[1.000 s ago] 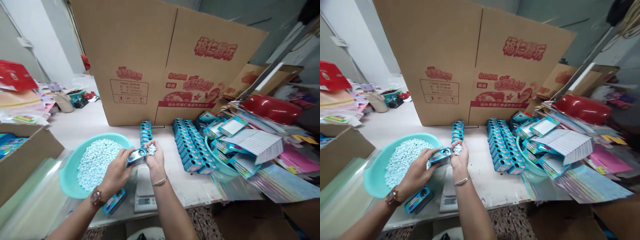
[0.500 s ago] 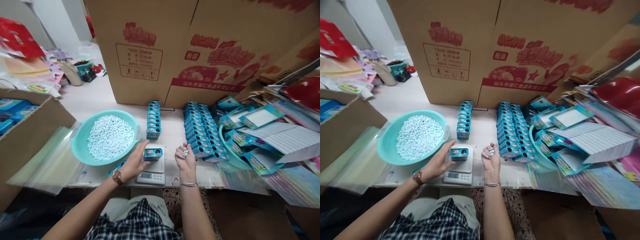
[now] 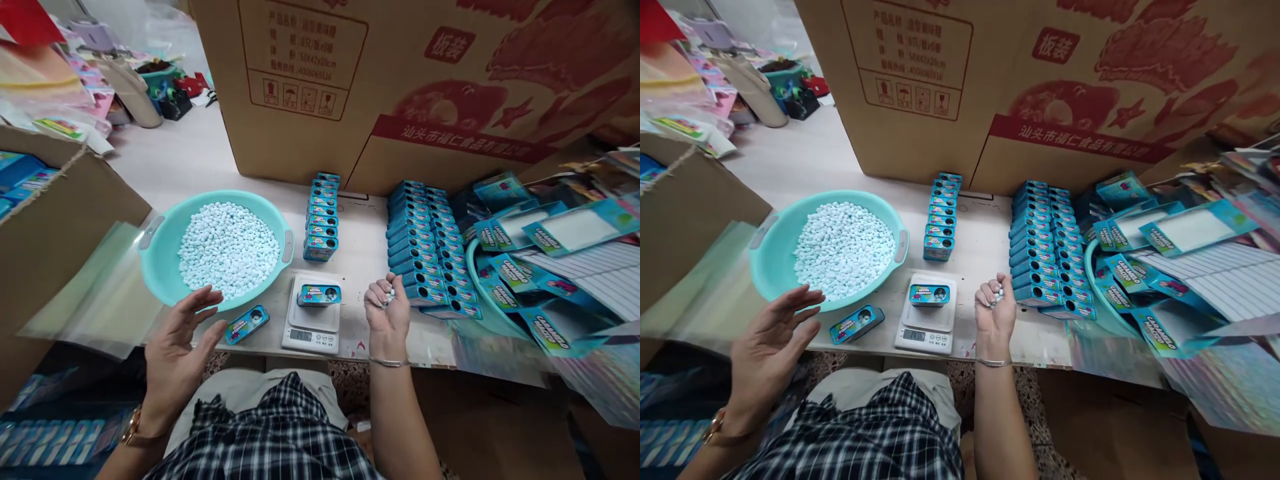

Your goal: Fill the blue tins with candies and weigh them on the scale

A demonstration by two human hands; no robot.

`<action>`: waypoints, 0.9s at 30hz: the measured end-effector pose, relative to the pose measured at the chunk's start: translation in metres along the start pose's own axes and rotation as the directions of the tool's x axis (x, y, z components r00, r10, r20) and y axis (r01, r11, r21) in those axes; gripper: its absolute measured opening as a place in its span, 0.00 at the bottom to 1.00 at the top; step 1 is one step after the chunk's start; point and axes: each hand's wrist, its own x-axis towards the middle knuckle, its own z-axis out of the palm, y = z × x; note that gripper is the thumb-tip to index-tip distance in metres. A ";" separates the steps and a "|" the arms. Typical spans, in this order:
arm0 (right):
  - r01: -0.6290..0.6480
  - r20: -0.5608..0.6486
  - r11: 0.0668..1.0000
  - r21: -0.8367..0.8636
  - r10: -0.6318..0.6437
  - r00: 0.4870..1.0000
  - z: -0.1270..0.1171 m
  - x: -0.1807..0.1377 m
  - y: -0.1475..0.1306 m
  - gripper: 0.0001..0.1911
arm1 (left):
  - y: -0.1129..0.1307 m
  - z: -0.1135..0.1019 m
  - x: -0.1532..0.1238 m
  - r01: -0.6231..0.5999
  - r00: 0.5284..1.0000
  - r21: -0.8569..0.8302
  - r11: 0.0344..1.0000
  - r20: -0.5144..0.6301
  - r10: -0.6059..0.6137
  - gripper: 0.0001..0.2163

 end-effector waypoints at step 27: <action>0.316 0.144 0.884 -0.344 -0.283 0.948 0.066 -0.030 0.060 0.14 | 0.005 0.150 0.030 -0.405 0.808 0.199 0.892 0.536 0.247 0.18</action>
